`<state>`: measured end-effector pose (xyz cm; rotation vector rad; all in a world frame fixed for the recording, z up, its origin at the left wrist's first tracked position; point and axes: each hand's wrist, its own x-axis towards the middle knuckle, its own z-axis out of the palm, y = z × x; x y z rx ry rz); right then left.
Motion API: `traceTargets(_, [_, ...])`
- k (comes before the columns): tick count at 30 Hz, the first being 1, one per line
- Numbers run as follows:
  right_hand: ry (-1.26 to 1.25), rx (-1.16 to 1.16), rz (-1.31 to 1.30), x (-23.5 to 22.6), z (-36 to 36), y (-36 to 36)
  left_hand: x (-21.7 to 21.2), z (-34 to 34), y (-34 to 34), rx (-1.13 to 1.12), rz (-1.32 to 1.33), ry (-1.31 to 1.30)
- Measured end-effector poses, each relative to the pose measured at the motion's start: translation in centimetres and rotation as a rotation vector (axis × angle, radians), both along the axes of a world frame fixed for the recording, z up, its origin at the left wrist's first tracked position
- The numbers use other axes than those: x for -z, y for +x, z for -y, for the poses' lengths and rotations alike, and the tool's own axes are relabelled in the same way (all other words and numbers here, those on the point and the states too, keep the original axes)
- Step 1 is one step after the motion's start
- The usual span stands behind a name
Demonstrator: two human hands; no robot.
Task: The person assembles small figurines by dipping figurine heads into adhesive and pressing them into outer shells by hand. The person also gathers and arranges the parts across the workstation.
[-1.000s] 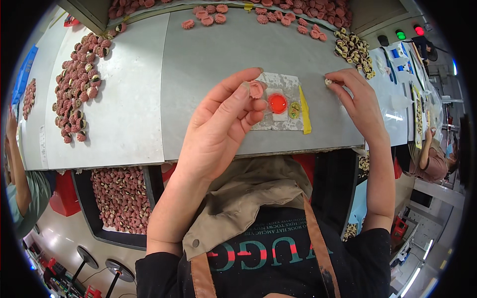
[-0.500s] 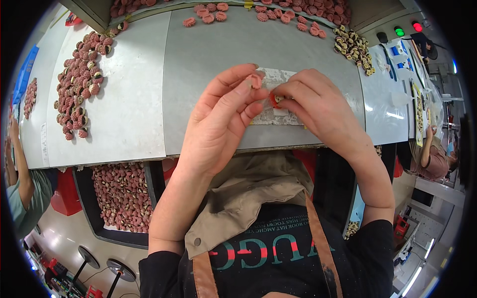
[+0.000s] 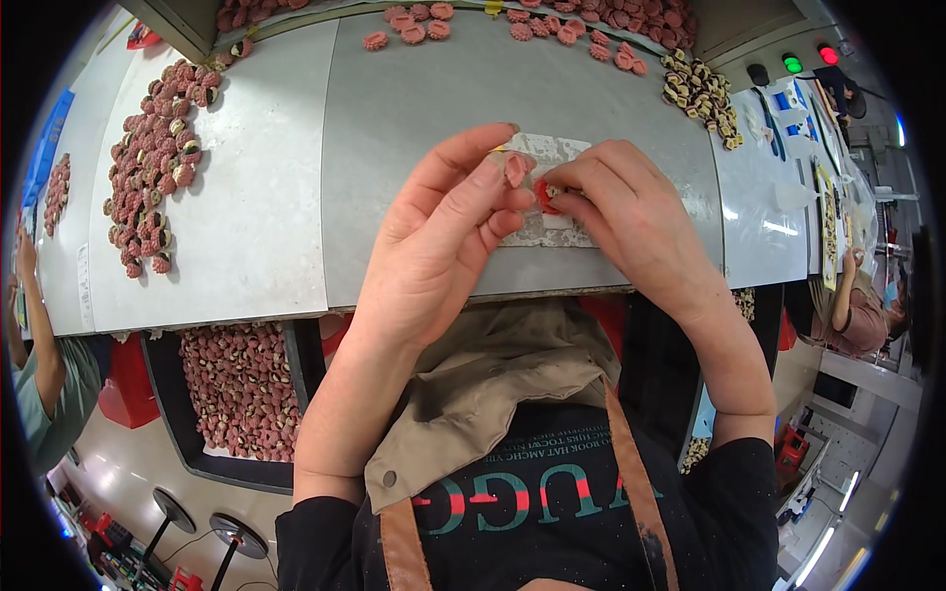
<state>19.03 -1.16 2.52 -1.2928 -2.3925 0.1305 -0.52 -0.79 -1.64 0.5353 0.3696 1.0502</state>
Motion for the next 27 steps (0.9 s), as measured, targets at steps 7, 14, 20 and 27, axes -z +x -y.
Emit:
traceTargets(7, [-0.295, 0.076, -0.305, -0.3, 0.3, 0.5, -1.0, 0.1, 0.0, -0.028, -0.021, -0.063])
traceTargets(14, [-0.262, 0.029, -0.644, -2.2, 0.8, -0.2, -1.7, 0.2, 0.8, 0.020, -0.062, -0.070])
traceTargets(20, [-0.072, -0.060, -0.472, -1.5, 0.0, -1.2, -1.8, 0.6, 1.8, -0.069, -0.106, -0.017])
traceTargets(27, [-0.071, 0.022, -0.583, -0.1, 1.0, -0.7, -2.4, 1.7, 3.0, -0.287, -0.361, 0.228])
